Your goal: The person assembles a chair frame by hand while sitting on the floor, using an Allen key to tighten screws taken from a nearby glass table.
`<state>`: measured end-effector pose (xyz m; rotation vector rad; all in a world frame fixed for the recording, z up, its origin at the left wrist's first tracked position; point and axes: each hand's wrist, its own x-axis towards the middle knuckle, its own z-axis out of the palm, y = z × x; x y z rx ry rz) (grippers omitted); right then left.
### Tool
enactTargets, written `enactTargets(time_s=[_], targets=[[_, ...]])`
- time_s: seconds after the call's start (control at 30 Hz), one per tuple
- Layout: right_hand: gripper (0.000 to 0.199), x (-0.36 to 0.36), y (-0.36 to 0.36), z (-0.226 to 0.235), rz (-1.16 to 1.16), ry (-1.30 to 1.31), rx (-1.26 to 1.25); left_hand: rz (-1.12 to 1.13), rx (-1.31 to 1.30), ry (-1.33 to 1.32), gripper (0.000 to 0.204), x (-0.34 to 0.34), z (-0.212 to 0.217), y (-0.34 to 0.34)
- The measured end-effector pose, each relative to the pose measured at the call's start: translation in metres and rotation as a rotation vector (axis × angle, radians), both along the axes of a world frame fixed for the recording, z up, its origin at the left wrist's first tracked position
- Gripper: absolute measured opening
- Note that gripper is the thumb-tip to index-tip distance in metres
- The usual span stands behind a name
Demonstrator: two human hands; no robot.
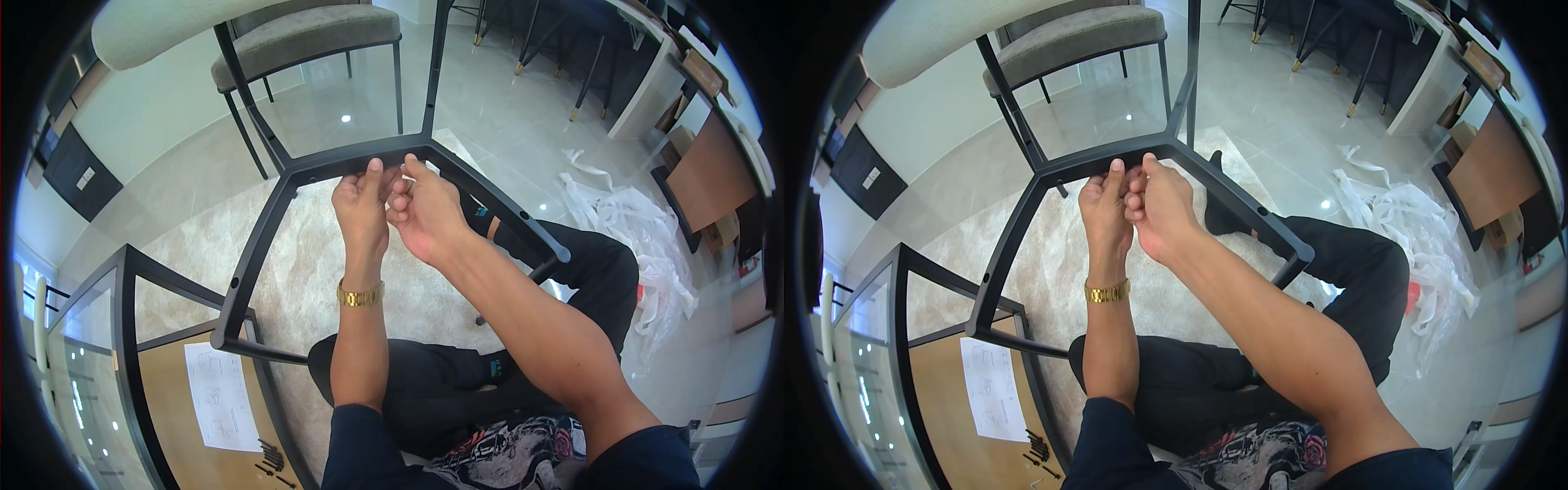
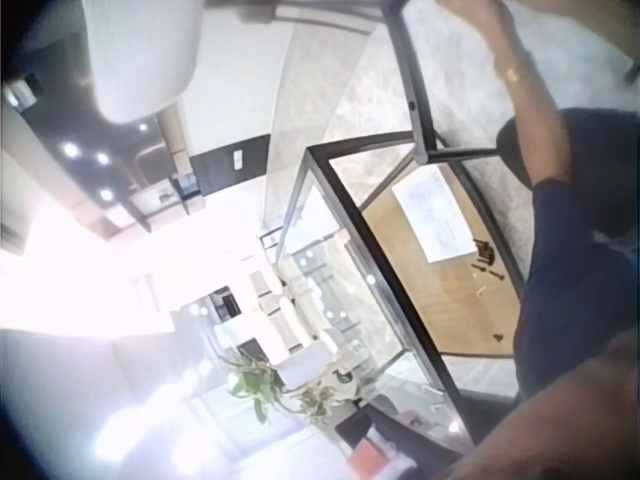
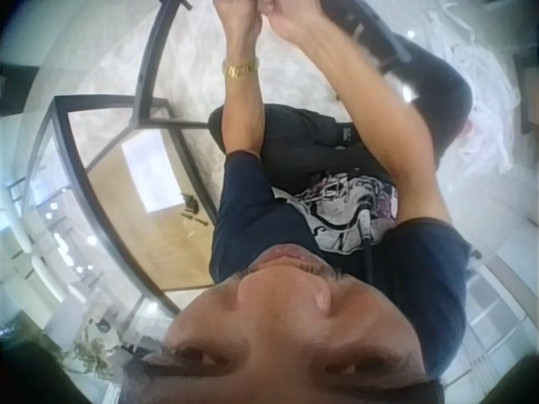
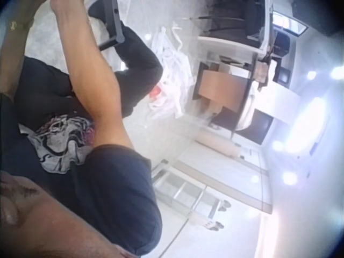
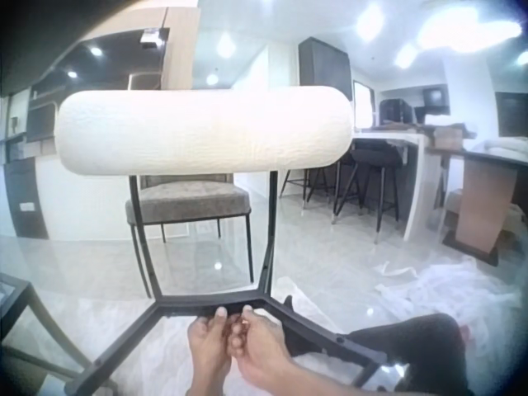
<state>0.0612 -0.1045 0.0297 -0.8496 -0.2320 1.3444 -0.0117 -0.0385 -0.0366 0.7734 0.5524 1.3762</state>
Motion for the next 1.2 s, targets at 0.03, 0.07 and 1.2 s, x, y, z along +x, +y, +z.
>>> enactTargets(time_s=[0.03,0.07,1.2], targets=[[0.023,0.0,0.003,-0.001,-0.013,-0.015,0.009,-0.001,0.005,0.025,0.029,-0.001,-0.004,0.003],[0.023,0.001,0.006,-0.002,-0.026,-0.031,0.02,-0.002,0.011,0.049,0.029,-0.002,-0.007,0.006],[0.025,0.009,0.012,0.004,0.005,-0.033,-0.082,0.041,0.081,0.001,0.027,0.006,-0.003,0.002]])
